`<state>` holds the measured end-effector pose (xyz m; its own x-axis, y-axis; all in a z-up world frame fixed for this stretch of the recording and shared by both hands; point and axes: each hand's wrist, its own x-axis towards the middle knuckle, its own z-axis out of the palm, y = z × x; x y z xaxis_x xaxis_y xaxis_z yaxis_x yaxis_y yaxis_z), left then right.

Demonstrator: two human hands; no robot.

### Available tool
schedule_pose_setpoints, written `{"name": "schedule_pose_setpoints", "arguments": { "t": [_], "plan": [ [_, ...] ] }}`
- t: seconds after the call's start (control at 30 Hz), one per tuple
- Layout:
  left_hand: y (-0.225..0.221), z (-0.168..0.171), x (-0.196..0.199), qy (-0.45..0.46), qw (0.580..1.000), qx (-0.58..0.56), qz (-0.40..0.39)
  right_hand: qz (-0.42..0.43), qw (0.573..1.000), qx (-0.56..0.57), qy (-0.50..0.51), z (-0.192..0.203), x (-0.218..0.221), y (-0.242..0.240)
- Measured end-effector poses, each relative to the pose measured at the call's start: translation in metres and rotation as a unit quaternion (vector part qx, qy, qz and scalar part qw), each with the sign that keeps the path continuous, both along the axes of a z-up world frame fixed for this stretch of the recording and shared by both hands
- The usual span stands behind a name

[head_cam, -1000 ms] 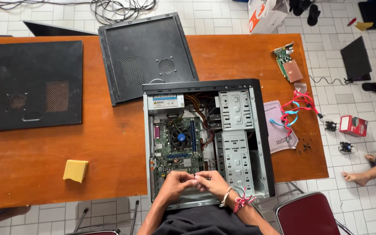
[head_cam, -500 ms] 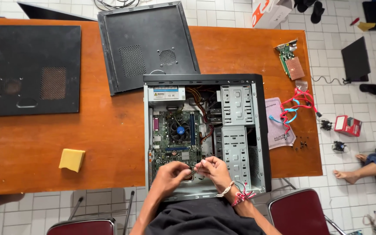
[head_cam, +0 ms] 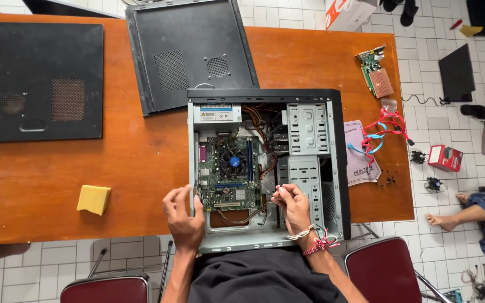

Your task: Connecting internal cables and wires to the motherboard headers inside a desktop computer case

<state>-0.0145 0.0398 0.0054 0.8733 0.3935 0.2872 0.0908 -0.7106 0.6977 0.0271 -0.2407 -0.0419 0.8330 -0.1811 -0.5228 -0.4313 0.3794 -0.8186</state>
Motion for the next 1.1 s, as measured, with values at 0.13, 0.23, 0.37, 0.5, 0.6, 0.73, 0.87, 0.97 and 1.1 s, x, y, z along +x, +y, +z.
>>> {"name": "schedule_pose_setpoints", "arguments": {
  "t": [0.13,0.23,0.37,0.5,0.6,0.73,0.87,0.97,1.1],
  "plan": [
    [0.003,0.008,0.005,0.073,0.988,-0.117,0.068,-0.003,1.000,-0.008,0.006,-0.027,-0.007,-0.003],
    [0.005,0.001,0.001,0.092,0.980,-0.150,0.089,0.000,1.000,-0.014,-0.008,-0.013,-0.004,0.003],
    [0.005,0.003,0.001,0.106,0.975,-0.167,0.098,0.014,0.999,-0.023,-0.021,-0.006,-0.003,0.007],
    [0.006,0.001,0.001,0.114,0.975,-0.163,0.101,0.052,0.994,-0.074,-0.053,0.001,-0.002,0.011],
    [0.005,0.004,0.003,0.116,0.974,-0.167,0.099,0.119,0.976,-0.163,-0.075,0.020,0.001,0.014],
    [0.006,0.006,0.004,0.118,0.973,-0.175,0.098,0.267,0.913,-0.303,-0.058,0.025,0.007,0.010],
    [0.007,0.002,0.002,0.120,0.972,-0.177,0.098,0.358,0.839,-0.403,-0.071,-0.011,0.013,0.001],
    [0.006,0.000,0.002,0.120,0.972,-0.177,0.101,0.416,0.765,-0.471,-0.143,-0.049,0.008,-0.005],
    [0.008,-0.002,0.002,0.110,0.972,-0.180,0.102,0.509,0.642,-0.564,-0.102,-0.077,0.005,-0.004]
  ]
}}
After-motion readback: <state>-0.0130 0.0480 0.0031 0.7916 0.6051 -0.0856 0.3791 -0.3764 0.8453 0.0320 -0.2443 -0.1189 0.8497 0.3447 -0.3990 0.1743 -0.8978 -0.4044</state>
